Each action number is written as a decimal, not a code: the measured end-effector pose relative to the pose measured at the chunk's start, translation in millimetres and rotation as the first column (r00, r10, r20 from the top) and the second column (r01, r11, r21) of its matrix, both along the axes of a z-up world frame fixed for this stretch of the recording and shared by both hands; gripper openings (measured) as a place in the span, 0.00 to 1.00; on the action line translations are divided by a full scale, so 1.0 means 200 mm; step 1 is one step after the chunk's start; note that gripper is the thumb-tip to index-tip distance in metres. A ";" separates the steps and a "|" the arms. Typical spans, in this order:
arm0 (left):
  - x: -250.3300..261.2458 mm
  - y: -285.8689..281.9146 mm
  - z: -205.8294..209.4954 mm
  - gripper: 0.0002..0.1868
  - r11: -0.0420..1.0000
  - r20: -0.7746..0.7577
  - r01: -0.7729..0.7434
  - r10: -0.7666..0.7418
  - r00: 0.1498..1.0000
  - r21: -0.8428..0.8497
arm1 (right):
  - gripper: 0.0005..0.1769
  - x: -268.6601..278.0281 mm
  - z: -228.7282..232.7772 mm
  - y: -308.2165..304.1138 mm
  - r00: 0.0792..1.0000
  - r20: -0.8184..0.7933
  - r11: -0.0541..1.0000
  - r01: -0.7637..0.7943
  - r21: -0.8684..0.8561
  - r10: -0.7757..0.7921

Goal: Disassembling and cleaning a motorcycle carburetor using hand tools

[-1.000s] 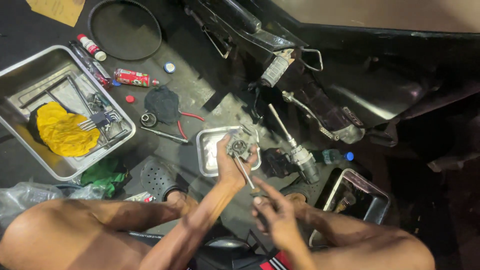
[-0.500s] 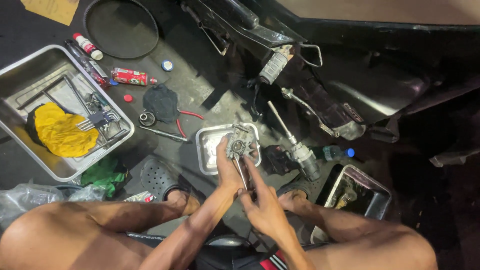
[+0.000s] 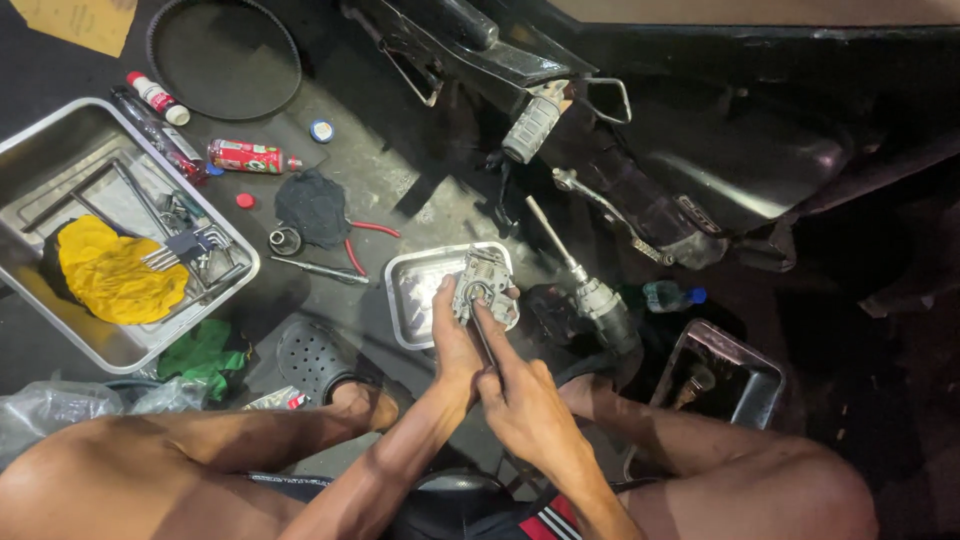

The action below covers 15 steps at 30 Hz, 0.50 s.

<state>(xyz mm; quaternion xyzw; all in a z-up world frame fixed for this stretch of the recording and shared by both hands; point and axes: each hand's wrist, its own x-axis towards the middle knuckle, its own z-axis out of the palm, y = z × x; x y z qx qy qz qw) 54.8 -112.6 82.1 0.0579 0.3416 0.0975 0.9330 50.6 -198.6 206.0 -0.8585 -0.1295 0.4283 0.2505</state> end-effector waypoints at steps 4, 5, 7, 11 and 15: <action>0.02 -0.01 -0.08 0.30 0.995 -0.015 -0.097 0.097 0.995 -0.033 | 0.50 -0.03 -0.11 -0.03 0.990 0.132 0.999 -0.040 -0.024 0.042; 0.02 -0.02 -0.07 0.30 0.995 -0.015 -0.095 0.095 0.995 -0.032 | 0.50 -0.03 -0.12 -0.03 0.991 0.131 0.999 -0.038 -0.024 0.041; 0.02 -0.02 -0.05 0.30 0.991 0.042 -0.081 0.086 0.995 -0.106 | 0.49 -0.04 -0.14 -0.04 0.968 0.242 0.995 -0.075 0.060 0.058; 0.02 -0.03 -0.07 0.31 0.992 0.004 -0.088 0.089 0.996 -0.091 | 0.50 -0.05 -0.16 -0.04 0.978 0.197 0.997 -0.071 -0.001 0.070; 0.01 -0.01 -0.02 0.31 0.992 0.066 -0.091 0.097 0.993 -0.082 | 0.50 -0.04 -0.16 -0.03 0.950 0.295 0.990 -0.122 0.067 0.098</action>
